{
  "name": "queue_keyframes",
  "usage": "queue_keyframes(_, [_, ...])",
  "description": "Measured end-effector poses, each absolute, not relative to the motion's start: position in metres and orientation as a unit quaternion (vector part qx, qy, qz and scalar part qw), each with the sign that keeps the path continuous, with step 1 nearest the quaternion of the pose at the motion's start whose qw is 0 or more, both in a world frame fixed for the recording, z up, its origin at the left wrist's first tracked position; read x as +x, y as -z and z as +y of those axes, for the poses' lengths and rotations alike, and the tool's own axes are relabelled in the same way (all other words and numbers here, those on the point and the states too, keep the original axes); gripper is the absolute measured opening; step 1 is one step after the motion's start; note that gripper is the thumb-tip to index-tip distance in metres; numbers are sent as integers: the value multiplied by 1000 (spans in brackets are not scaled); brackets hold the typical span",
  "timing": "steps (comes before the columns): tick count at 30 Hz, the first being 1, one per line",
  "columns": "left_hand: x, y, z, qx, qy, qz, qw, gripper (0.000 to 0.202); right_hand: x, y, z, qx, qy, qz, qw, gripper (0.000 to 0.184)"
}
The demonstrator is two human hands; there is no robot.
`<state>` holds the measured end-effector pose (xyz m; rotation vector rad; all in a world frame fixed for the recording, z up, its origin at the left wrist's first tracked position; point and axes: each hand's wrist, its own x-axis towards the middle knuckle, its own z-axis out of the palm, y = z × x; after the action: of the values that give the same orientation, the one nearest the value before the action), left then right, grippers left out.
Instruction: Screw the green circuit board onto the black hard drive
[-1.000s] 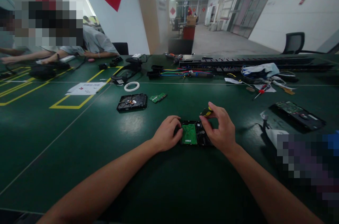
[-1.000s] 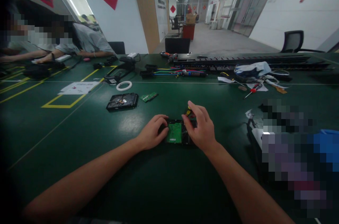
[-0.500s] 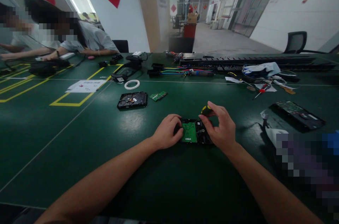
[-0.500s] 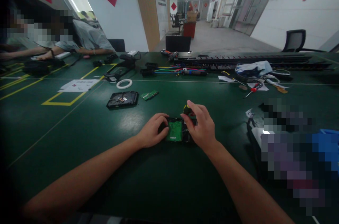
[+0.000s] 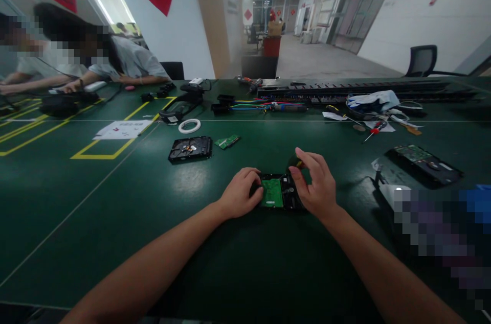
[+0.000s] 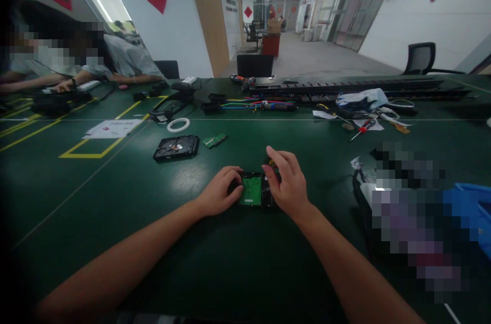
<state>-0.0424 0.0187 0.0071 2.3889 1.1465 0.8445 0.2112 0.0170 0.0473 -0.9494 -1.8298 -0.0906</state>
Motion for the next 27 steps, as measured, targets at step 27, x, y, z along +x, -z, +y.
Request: queue_keyframes(27, [-46,-13,15,885,-259,332,196,71,215,-46,18,-395,-2,-754,525,60])
